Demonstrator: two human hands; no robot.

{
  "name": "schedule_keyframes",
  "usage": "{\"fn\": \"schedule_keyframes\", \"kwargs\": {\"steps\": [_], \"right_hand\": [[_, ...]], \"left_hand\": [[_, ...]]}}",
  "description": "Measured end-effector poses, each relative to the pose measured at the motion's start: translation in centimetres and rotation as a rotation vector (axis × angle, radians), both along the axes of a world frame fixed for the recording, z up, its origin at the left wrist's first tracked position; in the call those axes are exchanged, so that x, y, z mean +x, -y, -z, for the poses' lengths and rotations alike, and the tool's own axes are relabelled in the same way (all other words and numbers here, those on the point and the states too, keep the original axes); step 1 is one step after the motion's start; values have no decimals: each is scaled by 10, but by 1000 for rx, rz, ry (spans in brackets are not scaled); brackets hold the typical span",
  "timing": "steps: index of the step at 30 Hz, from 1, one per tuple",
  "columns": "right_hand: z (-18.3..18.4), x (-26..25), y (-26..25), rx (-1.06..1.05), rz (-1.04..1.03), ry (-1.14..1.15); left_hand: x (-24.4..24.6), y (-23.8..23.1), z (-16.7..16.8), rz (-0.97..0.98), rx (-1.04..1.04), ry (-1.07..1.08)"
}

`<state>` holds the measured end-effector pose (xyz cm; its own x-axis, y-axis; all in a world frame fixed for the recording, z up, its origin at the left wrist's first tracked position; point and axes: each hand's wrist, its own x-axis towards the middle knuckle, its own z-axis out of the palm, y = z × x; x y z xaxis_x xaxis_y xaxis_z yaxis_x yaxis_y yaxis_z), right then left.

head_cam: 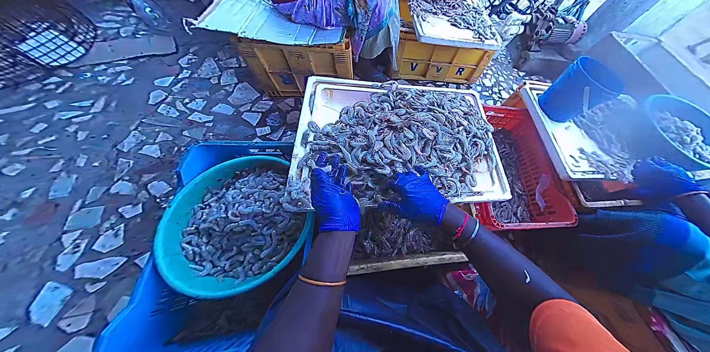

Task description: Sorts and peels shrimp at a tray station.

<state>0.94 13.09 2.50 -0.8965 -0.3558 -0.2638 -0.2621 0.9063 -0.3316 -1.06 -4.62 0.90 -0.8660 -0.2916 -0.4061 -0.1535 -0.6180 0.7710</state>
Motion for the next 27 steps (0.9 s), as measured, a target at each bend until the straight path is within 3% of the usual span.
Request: {"fn": "schedule_keyframes", "kwargs": {"steps": [2, 5, 8, 10, 13, 17, 20, 24, 27], "right_hand": [[5, -26, -3, 81, 178, -74], [28, -64, -3, 213, 264, -197], [40, -80, 0, 290, 229, -211], [26, -71, 2, 285, 256, -217], [-1, -41, 2, 154, 264, -159], [-14, -19, -10, -164, 367, 192], [-18, -18, -18, -221, 421, 292], [-29, -15, -33, -198, 363, 268], [-23, -9, -42, -210, 230, 137]], "left_hand": [[-10, 18, -4, -188, 207, -10], [-13, 13, -3, -107, 264, 105], [-12, -6, -5, 286, -138, 44], [-13, -10, 1, 553, -576, -102], [-15, -16, 11, 754, -1206, -180], [-5, -34, 8, 811, -1509, -253], [3, -44, 9, 814, -1738, -332], [14, -56, 7, 691, -1760, -415], [17, -60, 6, 703, -1620, -337]]}}
